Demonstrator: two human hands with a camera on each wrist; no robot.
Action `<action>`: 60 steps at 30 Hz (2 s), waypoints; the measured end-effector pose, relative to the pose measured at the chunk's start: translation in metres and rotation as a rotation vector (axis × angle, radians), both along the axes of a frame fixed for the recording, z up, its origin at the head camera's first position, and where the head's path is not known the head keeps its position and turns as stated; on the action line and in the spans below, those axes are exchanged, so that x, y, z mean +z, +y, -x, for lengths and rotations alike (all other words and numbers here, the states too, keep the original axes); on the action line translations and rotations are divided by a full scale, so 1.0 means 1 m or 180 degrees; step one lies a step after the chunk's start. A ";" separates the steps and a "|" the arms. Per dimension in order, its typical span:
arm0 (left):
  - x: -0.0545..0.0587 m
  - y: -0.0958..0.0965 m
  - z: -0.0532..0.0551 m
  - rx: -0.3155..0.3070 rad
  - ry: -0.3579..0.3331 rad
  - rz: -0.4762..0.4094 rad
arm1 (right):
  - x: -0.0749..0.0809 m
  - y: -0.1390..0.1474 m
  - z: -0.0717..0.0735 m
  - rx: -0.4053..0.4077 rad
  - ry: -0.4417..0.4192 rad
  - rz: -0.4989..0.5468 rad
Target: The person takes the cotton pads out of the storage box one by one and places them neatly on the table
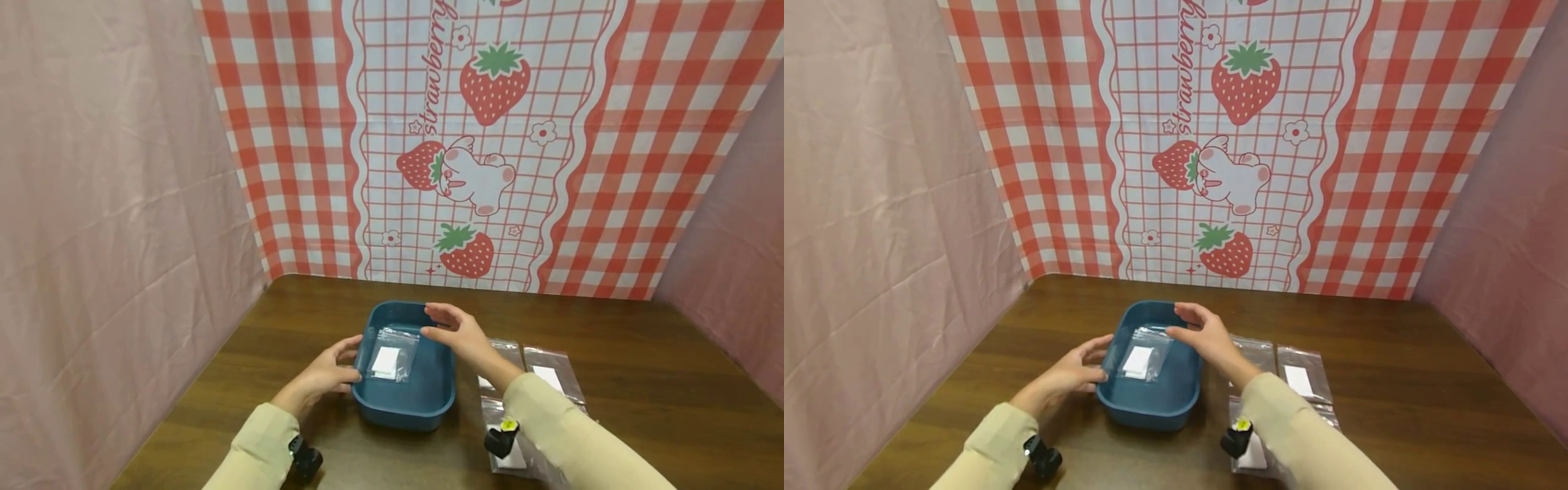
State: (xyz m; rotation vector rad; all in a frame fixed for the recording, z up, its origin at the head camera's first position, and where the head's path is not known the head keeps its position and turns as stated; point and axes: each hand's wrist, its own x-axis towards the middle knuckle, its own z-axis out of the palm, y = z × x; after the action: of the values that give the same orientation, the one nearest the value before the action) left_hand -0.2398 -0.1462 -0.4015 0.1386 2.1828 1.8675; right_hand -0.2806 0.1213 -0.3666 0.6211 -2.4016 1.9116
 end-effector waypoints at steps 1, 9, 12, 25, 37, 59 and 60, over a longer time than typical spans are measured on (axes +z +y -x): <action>0.000 0.000 0.000 0.0000 -0.0001 0.0004 | 0.001 -0.002 0.001 0.0007 -0.0023 -0.0009; -0.001 -0.002 0.000 0.0011 -0.0001 0.0014 | 0.006 -0.023 0.012 0.0049 -0.0097 -0.0201; -0.003 -0.002 0.001 -0.0016 0.0018 -0.0026 | 0.007 -0.029 0.018 0.0010 -0.0119 -0.0328; -0.003 -0.002 0.002 -0.0023 0.0013 -0.0108 | 0.008 -0.056 0.037 0.0109 -0.0276 -0.0520; -0.004 0.000 0.003 -0.0121 0.0099 -0.0252 | -0.010 -0.065 0.053 0.0428 -0.0298 -0.1577; 0.000 -0.003 0.003 -0.0094 0.0099 -0.0195 | -0.020 -0.068 0.058 0.1249 -0.0194 -0.2779; 0.000 -0.003 0.003 -0.0094 0.0101 -0.0200 | -0.019 -0.067 0.058 0.1248 -0.0193 -0.2779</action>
State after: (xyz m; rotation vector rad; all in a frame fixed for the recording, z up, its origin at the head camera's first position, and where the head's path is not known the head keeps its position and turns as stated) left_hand -0.2424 -0.1494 -0.4018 0.2126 2.1315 1.9313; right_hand -0.3388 0.0539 -0.3858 1.1170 -3.2963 0.8293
